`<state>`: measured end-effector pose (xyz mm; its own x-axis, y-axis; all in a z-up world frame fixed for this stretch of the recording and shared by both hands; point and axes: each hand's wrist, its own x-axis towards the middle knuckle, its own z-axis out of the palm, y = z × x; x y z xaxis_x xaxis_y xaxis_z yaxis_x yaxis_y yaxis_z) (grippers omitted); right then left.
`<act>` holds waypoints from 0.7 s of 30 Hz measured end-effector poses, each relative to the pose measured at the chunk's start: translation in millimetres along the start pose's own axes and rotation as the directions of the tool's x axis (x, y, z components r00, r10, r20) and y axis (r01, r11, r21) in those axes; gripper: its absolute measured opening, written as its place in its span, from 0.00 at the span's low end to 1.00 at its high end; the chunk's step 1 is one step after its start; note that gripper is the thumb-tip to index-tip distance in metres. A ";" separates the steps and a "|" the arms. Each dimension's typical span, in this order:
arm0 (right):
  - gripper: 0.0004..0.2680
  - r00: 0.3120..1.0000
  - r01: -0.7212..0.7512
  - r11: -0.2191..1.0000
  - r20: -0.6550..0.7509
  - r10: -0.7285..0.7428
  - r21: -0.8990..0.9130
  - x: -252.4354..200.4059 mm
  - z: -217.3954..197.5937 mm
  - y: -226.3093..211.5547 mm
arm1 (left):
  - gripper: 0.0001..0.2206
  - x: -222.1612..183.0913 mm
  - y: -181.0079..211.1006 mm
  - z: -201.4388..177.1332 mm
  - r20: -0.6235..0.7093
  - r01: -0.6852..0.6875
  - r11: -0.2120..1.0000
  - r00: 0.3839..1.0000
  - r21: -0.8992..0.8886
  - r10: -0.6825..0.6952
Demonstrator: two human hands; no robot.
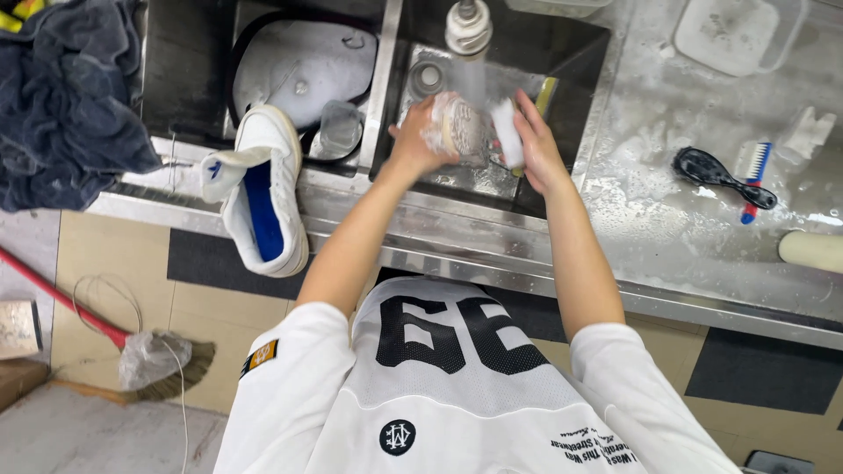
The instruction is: Cleaning the soles of sneakers by scraping dirt out of the tread and scrubbing with a brush and soap.
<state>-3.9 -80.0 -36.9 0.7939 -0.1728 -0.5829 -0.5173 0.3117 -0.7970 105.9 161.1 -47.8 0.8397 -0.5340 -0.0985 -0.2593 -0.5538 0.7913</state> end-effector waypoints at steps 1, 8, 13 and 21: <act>0.27 0.996 0.016 1.000 -0.085 -0.018 -0.025 -10.0 -11.7 7.7 | 0.57 23.4 9.5 -3.9 0.167 0.134 0.991 0.977 -0.003 -0.132; 0.26 0.907 0.268 0.870 -0.195 -0.373 -0.414 -64.9 -50.0 107.0 | 0.54 145.6 31.5 22.0 0.585 0.161 0.818 0.624 0.552 -0.518; 0.25 0.843 0.398 0.854 -0.233 -0.484 -0.334 -79.7 -39.8 101.6 | 0.46 120.8 13.5 -2.2 0.490 0.055 0.996 0.868 0.068 -0.081; 0.23 0.827 0.444 0.816 -0.180 -0.532 -0.369 -80.8 -30.9 98.0 | 0.44 65.6 23.8 -20.2 0.237 -0.020 0.986 0.970 -0.166 0.060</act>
<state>-128.7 -64.4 -72.7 0.8746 -0.4771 -0.0869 -0.1875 -0.1674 -0.9679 164.4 125.9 -23.2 0.6860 -0.7021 -0.1910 -0.1934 -0.4290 0.8824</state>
